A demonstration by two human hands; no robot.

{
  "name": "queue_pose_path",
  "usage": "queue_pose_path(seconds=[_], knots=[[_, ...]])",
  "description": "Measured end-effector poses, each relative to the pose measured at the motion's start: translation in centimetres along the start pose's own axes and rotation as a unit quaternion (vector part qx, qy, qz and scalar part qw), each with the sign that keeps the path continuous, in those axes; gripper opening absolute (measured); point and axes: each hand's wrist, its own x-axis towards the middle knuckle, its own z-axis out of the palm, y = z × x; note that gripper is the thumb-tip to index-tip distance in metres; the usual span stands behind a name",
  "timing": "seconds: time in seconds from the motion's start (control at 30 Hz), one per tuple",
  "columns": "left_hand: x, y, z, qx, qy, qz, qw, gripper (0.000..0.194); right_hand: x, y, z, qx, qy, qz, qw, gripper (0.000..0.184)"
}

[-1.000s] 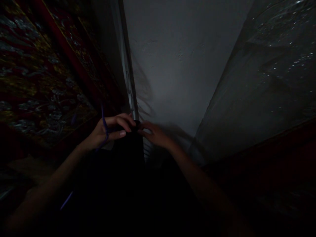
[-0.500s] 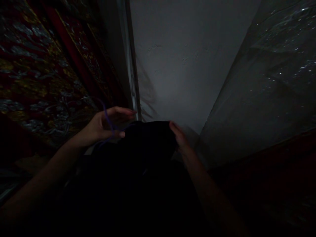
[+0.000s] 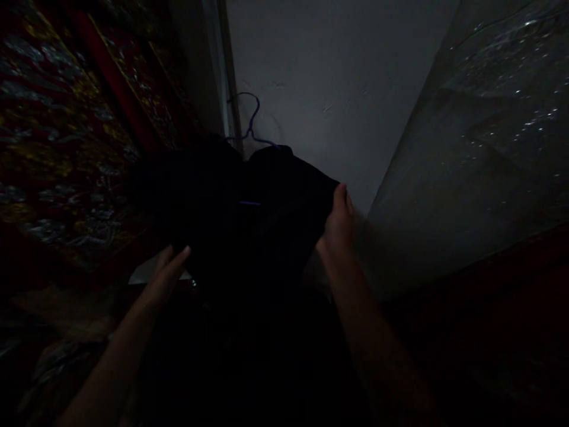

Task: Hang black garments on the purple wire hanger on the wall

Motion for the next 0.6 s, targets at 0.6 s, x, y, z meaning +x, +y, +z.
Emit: queue_pose_path(seconds=[0.6], knots=[[-4.9, -3.4, 2.1, -0.116, 0.124, -0.119, 0.978, 0.048, -6.6, -1.0, -1.4, 0.024, 0.048, 0.143, 0.988, 0.042]])
